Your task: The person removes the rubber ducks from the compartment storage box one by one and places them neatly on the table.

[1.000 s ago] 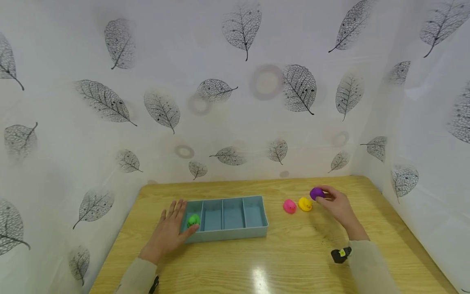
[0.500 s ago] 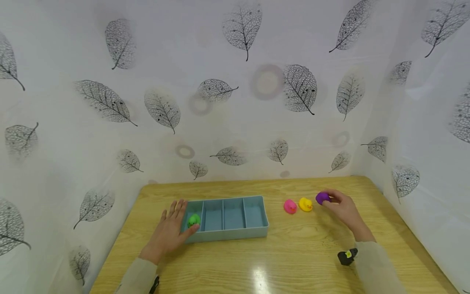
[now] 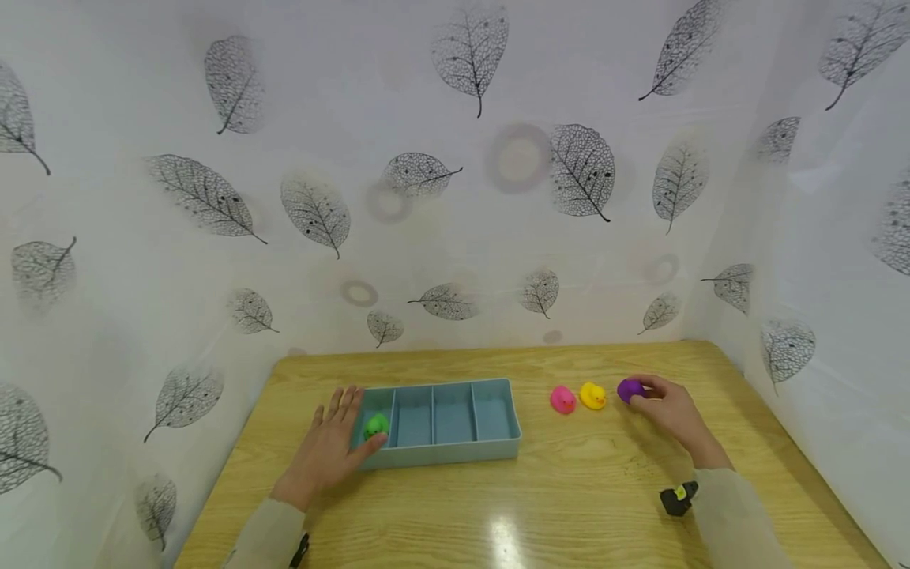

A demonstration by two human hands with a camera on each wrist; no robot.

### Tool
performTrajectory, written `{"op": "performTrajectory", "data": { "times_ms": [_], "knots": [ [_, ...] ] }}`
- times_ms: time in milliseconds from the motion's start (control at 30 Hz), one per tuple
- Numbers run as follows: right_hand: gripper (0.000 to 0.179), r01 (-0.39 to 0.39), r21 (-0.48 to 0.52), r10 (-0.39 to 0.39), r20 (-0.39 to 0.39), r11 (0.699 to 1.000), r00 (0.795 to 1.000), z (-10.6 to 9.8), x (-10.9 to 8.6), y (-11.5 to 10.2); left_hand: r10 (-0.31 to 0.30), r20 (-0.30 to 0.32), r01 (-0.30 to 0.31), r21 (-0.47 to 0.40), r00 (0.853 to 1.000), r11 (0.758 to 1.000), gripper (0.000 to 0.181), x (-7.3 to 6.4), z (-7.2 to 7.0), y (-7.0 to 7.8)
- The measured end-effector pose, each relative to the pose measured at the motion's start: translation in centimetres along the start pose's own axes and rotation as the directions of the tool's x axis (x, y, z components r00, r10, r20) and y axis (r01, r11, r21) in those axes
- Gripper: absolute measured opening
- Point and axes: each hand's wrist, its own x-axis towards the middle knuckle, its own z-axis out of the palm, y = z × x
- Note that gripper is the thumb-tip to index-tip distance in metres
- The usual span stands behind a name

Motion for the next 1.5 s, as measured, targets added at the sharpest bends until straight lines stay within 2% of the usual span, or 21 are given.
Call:
{"op": "performTrajectory", "data": {
  "times_ms": [167, 767, 1133, 1500],
  "knots": [
    [0.049, -0.013, 0.015, 0.012, 0.005, 1.0, 1.0, 0.0, 0.2, 0.4, -0.001, -0.002, 0.001, 0.004, 1.0, 1.0, 0.096, 0.1, 0.2, -0.1],
    [0.045, 0.036, -0.101, -0.036, 0.007, 0.994, 0.999, 0.4, 0.6, 1.3, 0.007, -0.001, -0.007, 0.007, 1.0, 1.0, 0.096, 0.2, 0.4, -0.1],
    [0.044, 0.03, -0.065, -0.03, 0.013, 0.997, 0.999, 1.1, 1.2, 2.2, 0.009, -0.004, -0.009, 0.008, 1.0, 1.0, 0.096, 0.1, 0.2, 0.0],
    [0.05, 0.042, -0.096, -0.039, 0.031, 0.994, 0.999, 1.1, 1.6, 2.2, 0.005, -0.004, -0.005, 0.013, 1.0, 1.0, 0.096, 0.1, 0.1, 0.0]
  ]
}}
